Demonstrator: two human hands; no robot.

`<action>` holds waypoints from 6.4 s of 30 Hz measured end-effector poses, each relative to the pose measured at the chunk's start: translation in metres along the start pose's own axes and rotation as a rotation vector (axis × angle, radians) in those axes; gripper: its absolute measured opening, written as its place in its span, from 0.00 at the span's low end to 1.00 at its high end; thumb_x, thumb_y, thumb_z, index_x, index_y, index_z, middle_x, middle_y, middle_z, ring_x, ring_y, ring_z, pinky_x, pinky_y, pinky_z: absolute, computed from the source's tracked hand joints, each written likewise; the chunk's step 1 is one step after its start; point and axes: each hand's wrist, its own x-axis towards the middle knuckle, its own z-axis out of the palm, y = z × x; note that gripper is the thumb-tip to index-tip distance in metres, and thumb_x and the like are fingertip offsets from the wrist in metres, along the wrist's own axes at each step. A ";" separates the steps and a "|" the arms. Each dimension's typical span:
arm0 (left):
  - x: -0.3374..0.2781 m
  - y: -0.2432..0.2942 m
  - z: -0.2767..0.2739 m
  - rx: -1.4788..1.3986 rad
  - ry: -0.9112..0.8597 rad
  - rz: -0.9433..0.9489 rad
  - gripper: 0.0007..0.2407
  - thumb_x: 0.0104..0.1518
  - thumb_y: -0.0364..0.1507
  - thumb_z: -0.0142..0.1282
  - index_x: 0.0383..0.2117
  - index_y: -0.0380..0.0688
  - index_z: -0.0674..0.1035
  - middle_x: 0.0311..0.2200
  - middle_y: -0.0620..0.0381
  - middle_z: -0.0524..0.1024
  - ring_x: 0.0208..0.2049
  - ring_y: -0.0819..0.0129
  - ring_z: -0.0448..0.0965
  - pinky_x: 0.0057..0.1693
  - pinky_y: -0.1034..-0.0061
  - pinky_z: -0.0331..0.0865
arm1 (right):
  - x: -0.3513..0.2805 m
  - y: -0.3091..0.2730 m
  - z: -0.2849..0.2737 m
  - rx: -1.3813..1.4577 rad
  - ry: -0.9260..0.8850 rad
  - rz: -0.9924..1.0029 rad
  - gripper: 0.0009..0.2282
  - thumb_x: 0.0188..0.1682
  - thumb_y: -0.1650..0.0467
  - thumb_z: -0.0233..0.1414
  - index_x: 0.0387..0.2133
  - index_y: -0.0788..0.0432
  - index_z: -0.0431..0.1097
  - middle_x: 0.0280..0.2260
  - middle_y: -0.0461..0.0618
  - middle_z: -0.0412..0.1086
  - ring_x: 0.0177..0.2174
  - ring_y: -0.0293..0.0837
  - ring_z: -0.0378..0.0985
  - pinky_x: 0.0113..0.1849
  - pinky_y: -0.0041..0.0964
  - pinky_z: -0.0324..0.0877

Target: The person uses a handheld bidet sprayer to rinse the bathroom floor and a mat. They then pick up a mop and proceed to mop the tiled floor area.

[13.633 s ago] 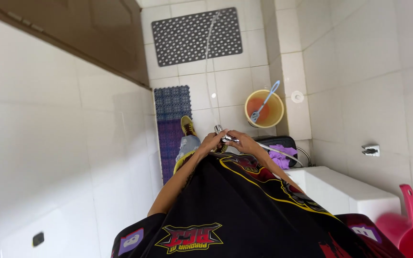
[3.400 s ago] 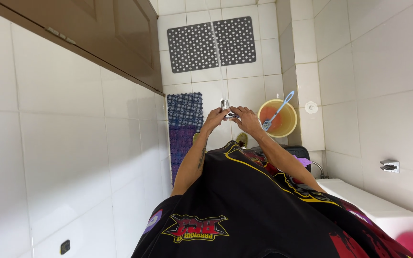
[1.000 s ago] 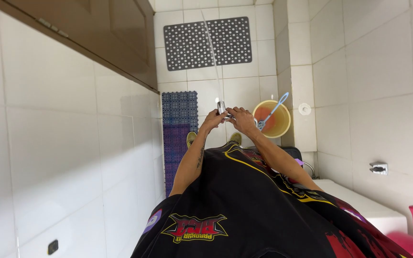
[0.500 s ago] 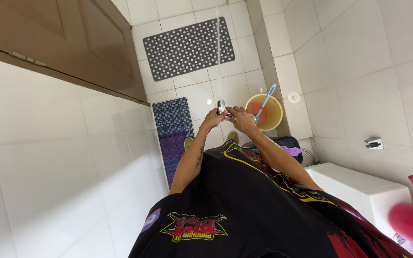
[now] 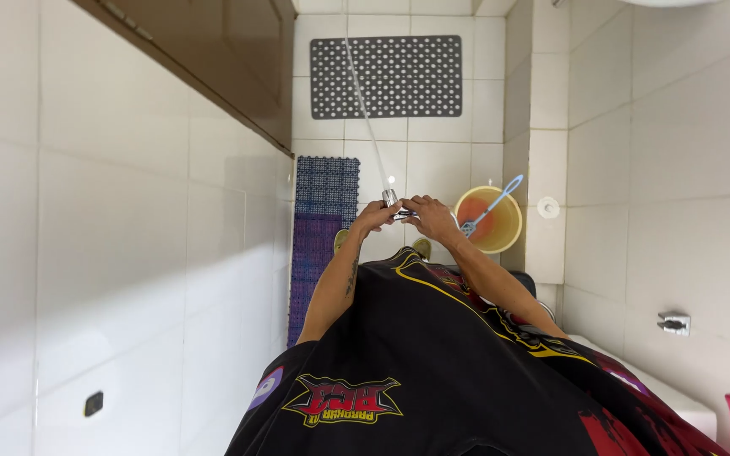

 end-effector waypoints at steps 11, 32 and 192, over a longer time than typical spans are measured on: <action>-0.006 -0.003 0.007 -0.032 0.066 0.056 0.31 0.53 0.57 0.55 0.46 0.38 0.79 0.27 0.57 0.78 0.32 0.71 0.79 0.34 0.73 0.71 | -0.005 0.002 0.008 -0.030 0.116 -0.039 0.19 0.51 0.59 0.53 0.54 0.51 0.66 0.41 0.48 0.72 0.44 0.53 0.75 0.47 0.48 0.72; 0.011 0.017 0.044 0.023 -0.009 0.059 0.33 0.50 0.60 0.54 0.37 0.37 0.82 0.22 0.60 0.77 0.27 0.71 0.77 0.31 0.76 0.69 | -0.030 0.043 0.004 0.097 0.062 0.047 0.21 0.51 0.57 0.53 0.54 0.51 0.67 0.43 0.49 0.73 0.46 0.55 0.76 0.44 0.52 0.73; -0.006 0.040 0.032 0.150 -0.204 0.115 0.25 0.53 0.54 0.55 0.40 0.43 0.81 0.29 0.57 0.79 0.34 0.71 0.80 0.37 0.70 0.72 | -0.052 0.042 -0.004 0.262 0.084 0.099 0.22 0.50 0.64 0.56 0.59 0.54 0.65 0.44 0.54 0.71 0.47 0.58 0.74 0.48 0.54 0.69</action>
